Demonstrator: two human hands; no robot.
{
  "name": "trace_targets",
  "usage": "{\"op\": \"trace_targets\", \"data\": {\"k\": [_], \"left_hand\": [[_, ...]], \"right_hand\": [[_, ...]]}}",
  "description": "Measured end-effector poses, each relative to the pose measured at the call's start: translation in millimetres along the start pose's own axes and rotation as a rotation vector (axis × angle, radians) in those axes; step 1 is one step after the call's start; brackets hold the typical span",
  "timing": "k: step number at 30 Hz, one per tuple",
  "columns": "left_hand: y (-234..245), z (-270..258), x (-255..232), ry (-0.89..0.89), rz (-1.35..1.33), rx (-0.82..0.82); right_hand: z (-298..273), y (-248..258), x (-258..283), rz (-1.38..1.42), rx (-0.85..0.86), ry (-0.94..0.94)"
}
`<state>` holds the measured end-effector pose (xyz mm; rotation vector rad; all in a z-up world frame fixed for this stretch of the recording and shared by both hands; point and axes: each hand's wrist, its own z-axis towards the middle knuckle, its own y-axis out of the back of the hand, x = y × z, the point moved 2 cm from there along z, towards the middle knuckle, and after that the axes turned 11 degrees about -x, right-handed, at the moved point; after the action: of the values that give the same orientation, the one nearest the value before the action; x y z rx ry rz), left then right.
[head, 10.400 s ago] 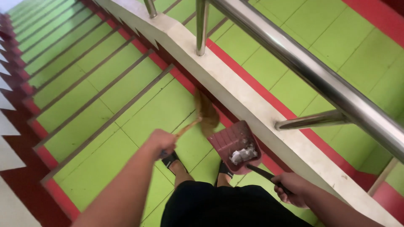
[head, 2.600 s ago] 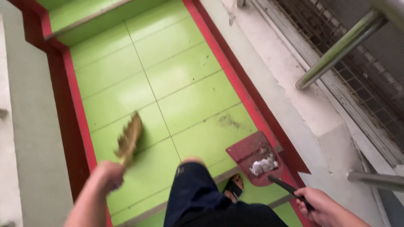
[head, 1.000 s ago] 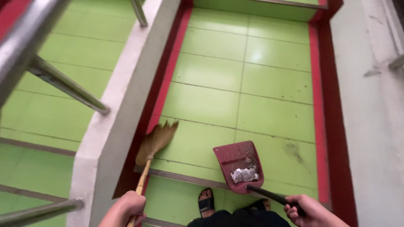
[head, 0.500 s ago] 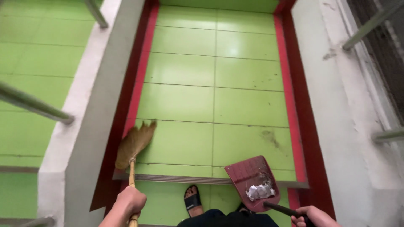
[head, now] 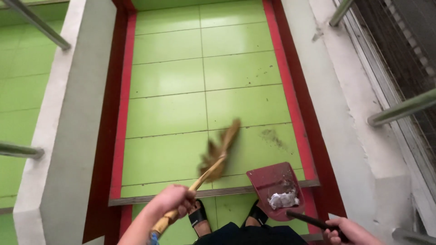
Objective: Sweeping dust and debris from stairs into a dustpan.
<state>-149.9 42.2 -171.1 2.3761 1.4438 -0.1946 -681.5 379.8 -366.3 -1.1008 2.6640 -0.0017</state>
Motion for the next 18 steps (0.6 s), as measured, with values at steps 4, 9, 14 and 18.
{"op": "trace_targets", "data": {"k": [4,9,14,18], "left_hand": [[-20,-30,-24,0.090,-0.360,0.249],[-14,-97,-50,-0.084,-0.278,0.114],[37,-104,-37,-0.228,-0.209,-0.153],[107,-63,-1,-0.236,-0.191,-0.369]], "right_hand": [[-42,6,2,0.055,-0.173,0.090],[-34,37,18,0.003,-0.296,0.190],[-15,23,16,-0.017,-0.351,0.266],[-22,-23,5,0.012,-0.374,0.324]]}}
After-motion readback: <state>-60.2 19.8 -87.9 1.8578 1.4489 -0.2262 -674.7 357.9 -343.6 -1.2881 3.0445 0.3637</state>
